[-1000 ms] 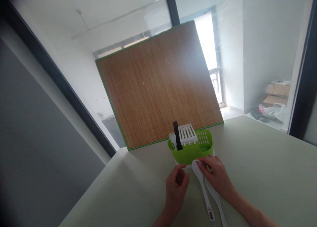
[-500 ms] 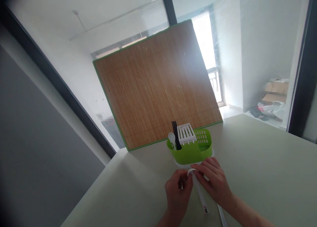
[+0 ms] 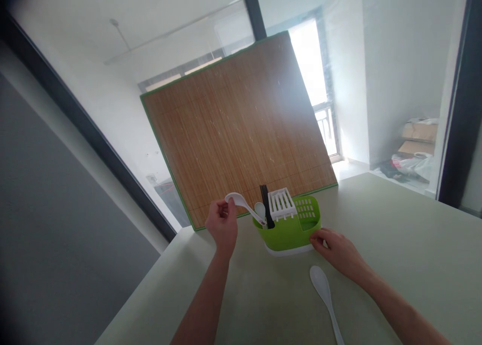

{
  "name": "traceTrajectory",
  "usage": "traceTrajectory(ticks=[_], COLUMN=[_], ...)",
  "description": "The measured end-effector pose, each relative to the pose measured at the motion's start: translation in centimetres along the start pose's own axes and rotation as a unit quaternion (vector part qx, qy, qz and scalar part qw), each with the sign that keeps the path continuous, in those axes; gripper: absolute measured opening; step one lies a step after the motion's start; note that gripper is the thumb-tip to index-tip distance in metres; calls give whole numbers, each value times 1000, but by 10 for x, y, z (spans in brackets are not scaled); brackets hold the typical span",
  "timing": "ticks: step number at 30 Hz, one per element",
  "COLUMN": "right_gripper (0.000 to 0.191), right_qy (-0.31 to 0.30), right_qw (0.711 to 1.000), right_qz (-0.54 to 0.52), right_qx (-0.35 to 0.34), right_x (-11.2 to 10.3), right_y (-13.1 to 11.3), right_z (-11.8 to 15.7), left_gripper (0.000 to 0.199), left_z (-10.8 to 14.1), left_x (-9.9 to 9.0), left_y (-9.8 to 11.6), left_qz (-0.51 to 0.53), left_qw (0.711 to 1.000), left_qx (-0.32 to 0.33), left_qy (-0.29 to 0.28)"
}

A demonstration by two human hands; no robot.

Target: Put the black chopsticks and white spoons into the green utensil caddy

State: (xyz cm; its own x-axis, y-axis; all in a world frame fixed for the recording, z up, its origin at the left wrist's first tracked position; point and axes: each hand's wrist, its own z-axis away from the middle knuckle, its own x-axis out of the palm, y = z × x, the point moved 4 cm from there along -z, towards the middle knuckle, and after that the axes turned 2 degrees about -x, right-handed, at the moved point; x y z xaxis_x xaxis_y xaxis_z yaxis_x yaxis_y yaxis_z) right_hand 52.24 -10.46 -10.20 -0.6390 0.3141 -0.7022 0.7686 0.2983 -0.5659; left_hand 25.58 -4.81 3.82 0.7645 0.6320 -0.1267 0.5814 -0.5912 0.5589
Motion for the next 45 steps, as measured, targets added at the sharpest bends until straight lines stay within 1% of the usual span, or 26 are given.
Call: traceTrajectory(ticks=[2, 5, 8, 13, 17, 23, 25, 29, 32, 34, 36, 38, 39, 40, 41, 43, 45], right_gripper=[28, 30, 30, 31, 31, 30, 32, 37, 41, 44, 46, 47, 46, 44, 41, 34, 28], right_qy=[-42, -81, -98, -110, -120, -133, -141, -165, -188, -207, -228, -243, -251, -260, -269, -288, -298], right_qw=[999, 995, 993, 992, 991, 990, 989, 985, 981, 977, 972, 966, 963, 960, 956, 949, 945], right_qz=[12, 19, 18, 10, 1, -14, -18, -25, -23, -28, -46, -72, -84, -95, -104, -115, -117], right_qx=[31, 56, 63, 64, 61, 51, 47, 37, 34, 37, 43, 48, 50, 52, 54, 60, 65], right_x=[4, 8, 8, 8, 8, 12, 14, 17, 17, 18, 19, 20, 21, 21, 22, 24, 26], right_y=[15, 25, 25, 23, 21, 22, 23, 22, 18, 17, 17, 19, 20, 21, 21, 22, 21], right_z=[-1, 1, 2, 1, 2, 4, 4, 5, 7, 8, 9, 12, 13, 14, 16, 19, 21], left_gripper=[25, 25, 26, 24, 23, 22, 21, 20, 21, 23, 25, 25, 24, 23, 21, 18, 15], left_z=[-9, -6, 5, 20, 23, 19, 19, 23, 22, 19, 18, 23, 30, 40, 54, 87, 123], left_x=[13, 30, 45, 62, 69, 73, 74, 78, 77, 72, 63, 49, 42, 36, 30, 23, 19], left_y=[-11, -28, -42, -60, -66, -65, -65, -65, -66, -63, -57, -48, -44, -40, -36, -30, -25], left_qz=[-4, -39, -89, -170, -212, -246, -263, -310, -314, -303, -268, -211, -179, -147, -117, -71, -48], left_qw=[1000, 998, 990, 960, 938, 924, 917, 893, 888, 896, 919, 948, 960, 968, 971, 968, 955], left_qx=[-4, -11, -26, -57, -71, -69, -52, -8, -12, -17, -21, -17, -12, -7, -3, 4, 8], left_qy=[-10, -47, -108, -216, -264, -285, -294, -327, -335, -326, -290, -236, -214, -205, -207, -241, -292])
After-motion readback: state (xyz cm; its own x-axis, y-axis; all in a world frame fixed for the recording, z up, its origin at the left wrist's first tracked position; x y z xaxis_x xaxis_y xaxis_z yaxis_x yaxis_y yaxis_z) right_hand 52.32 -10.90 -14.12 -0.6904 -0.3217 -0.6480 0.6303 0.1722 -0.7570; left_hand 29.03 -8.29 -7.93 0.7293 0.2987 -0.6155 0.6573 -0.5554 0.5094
